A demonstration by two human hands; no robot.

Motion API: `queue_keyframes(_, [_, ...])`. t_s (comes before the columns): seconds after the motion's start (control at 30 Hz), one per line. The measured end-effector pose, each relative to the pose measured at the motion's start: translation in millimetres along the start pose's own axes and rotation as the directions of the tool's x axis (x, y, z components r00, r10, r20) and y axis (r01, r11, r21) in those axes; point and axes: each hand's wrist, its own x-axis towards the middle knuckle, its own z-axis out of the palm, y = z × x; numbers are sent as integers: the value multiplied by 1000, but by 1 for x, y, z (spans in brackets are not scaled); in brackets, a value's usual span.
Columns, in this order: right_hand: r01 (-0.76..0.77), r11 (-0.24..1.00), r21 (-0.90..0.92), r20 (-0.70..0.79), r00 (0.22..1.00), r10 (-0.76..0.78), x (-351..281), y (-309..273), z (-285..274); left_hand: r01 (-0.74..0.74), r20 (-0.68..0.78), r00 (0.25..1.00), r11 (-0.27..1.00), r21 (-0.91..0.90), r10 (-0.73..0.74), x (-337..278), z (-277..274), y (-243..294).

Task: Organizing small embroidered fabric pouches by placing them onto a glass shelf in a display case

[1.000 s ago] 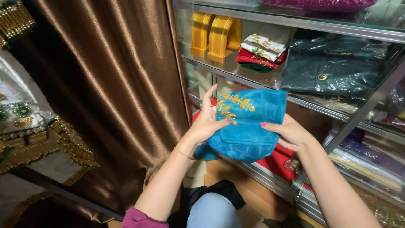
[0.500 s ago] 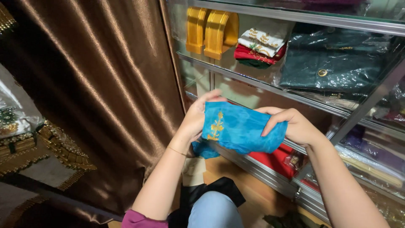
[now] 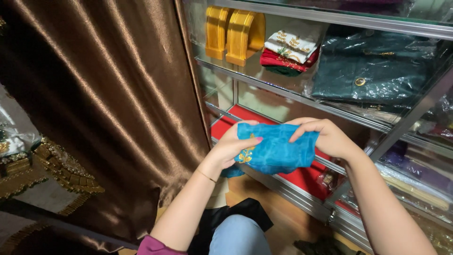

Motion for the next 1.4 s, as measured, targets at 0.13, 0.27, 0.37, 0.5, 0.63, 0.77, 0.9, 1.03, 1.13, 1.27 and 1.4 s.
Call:
queue_keyframes(0.13, [-90, 950, 297, -259, 951, 171, -5, 25, 25, -127, -69, 988, 982, 142, 138, -5, 20, 16])
queue_keyframes(0.27, [26, 724, 689, -494, 748, 444, -11, 45, 71, -211, -96, 959, 900, 381, 266, -8, 37, 33])
queue_keyframes(0.37, [174, 534, 828, -440, 791, 424, -38, 47, 121, -235, -131, 943, 890, 391, 307, -5, 46, 36])
queue_keyframes(0.5, [1, -99, 995, 11, 993, 118, -35, 15, 171, -264, -232, 919, 935, 236, 318, -8, 58, 32])
queue_keyframes(0.63, [112, -89, 990, -105, 991, 86, 3, -32, 151, -297, -284, 900, 942, 157, 331, -15, 63, 13])
queue_keyframes(0.77, [206, 62, 977, -196, 735, 649, 32, -54, 127, -300, -371, 883, 954, 27, 288, -18, 63, 3])
queue_keyframes(0.9, [88, 303, 949, -287, 638, 714, 41, -53, 116, -255, -404, 892, 964, -81, 202, -9, 52, -8])
queue_keyframes(1.03, [15, 468, 884, -366, 646, 670, 49, -23, 99, -259, -412, 893, 956, -135, 183, 7, 42, -17])
queue_keyframes(1.13, [-30, 542, 840, -379, 682, 626, 62, -5, 79, -234, -390, 906, 962, -142, 163, 11, 43, -7])
queue_keyframes(1.27, [-123, 526, 842, -333, 647, 685, 86, 3, 55, -191, -375, 917, 974, -125, 132, 31, 41, 1])
queue_keyframes(1.4, [-151, 396, 906, -241, 584, 775, 115, 0, 31, -176, -345, 929, 980, -98, 132, 68, 34, 0])
